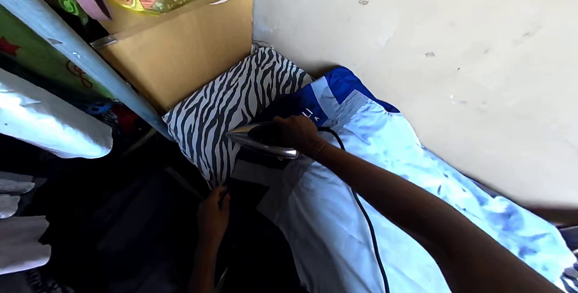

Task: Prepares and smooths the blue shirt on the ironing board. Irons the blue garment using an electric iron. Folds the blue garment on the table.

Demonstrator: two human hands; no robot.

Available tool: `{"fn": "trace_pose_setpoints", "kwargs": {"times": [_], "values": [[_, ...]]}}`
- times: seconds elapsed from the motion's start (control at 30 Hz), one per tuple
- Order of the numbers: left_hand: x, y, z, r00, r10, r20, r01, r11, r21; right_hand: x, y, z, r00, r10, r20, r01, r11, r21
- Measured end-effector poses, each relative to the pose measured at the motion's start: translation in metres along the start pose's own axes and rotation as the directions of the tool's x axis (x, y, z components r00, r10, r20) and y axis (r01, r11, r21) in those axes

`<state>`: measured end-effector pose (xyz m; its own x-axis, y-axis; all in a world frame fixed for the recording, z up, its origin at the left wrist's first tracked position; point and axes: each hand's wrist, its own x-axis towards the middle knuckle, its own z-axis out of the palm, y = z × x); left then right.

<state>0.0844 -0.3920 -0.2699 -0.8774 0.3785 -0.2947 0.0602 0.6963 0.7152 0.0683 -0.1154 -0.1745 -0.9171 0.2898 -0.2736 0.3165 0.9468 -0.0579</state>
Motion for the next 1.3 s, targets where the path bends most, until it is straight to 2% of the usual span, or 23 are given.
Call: {"fn": "trace_pose_setpoints", "kwargs": {"times": [0.13,0.2,0.23,0.3,0.33,0.4,0.47,0.57,0.63,0.73,0.83,0.93,0.97,1.03,1.07,1.17,1.2,1.3], "values": [[0.002,-0.009,0.005,1.000,-0.020,0.015,0.020,1.000,0.009,0.029,0.040,-0.019,0.982,0.186,-0.039,-0.187,0.982,0.002],[0.000,-0.002,0.008,0.999,-0.013,-0.038,0.017,0.996,0.089,0.030,0.045,-0.020,0.987,0.162,-0.023,-0.162,0.987,-0.017],[-0.001,0.007,0.010,0.993,0.034,-0.111,-0.019,0.991,0.131,0.028,0.048,-0.018,0.993,0.113,-0.025,-0.114,0.993,-0.025],[0.004,0.029,0.021,0.925,0.263,-0.274,-0.215,0.957,0.193,0.026,0.049,-0.018,0.999,0.043,0.014,-0.042,0.998,-0.047],[0.009,0.042,0.028,0.889,0.361,-0.282,-0.314,0.928,0.200,0.028,0.051,-0.018,0.999,0.041,0.021,-0.041,0.998,-0.043],[0.030,0.060,0.051,0.814,0.541,-0.211,-0.503,0.838,0.210,0.036,0.058,-0.020,0.996,0.092,0.006,-0.092,0.995,-0.025],[0.057,0.054,0.078,0.728,0.666,-0.163,-0.589,0.729,0.348,0.045,0.065,-0.026,0.988,0.156,-0.003,-0.156,0.988,-0.012],[0.074,0.038,0.092,0.731,0.674,-0.107,-0.550,0.674,0.494,0.051,0.069,-0.032,0.980,0.198,-0.014,-0.198,0.980,-0.019],[0.073,0.036,0.092,0.742,0.663,-0.098,-0.540,0.678,0.498,0.052,0.072,-0.031,0.981,0.193,-0.021,-0.193,0.981,-0.025],[0.078,0.032,0.094,0.718,0.681,-0.146,-0.552,0.684,0.477,0.058,0.068,-0.033,0.976,0.216,-0.027,-0.216,0.976,-0.020],[0.077,0.028,0.091,0.704,0.694,-0.152,-0.585,0.688,0.429,0.045,0.055,-0.042,0.956,0.293,-0.020,-0.291,0.954,0.072],[0.075,0.029,0.077,0.724,0.673,-0.151,-0.590,0.718,0.371,-0.007,0.055,-0.050,0.899,0.415,-0.142,-0.375,0.895,0.239],[0.071,0.037,0.067,0.762,0.635,-0.127,-0.572,0.751,0.329,-0.029,0.061,-0.050,0.869,0.473,-0.147,-0.422,0.863,0.277],[0.069,0.069,0.045,0.822,0.565,-0.067,-0.527,0.800,0.285,-0.072,0.066,-0.053,0.813,0.579,-0.061,-0.539,0.789,0.296],[0.072,0.083,0.042,0.814,0.580,-0.036,-0.550,0.790,0.271,-0.091,0.063,-0.050,0.792,0.610,-0.002,-0.586,0.762,0.275],[0.109,0.093,0.069,0.644,0.765,-0.002,-0.741,0.625,0.248,-0.102,0.041,-0.036,0.758,0.635,0.148,-0.652,0.734,0.191],[0.124,0.088,0.078,0.630,0.776,0.028,-0.749,0.598,0.284,-0.090,0.037,-0.030,0.754,0.636,0.164,-0.656,0.729,0.195],[0.150,0.074,0.083,0.681,0.722,0.121,-0.705,0.603,0.374,-0.028,0.047,-0.022,0.730,0.675,0.112,-0.674,0.680,0.289]]}}
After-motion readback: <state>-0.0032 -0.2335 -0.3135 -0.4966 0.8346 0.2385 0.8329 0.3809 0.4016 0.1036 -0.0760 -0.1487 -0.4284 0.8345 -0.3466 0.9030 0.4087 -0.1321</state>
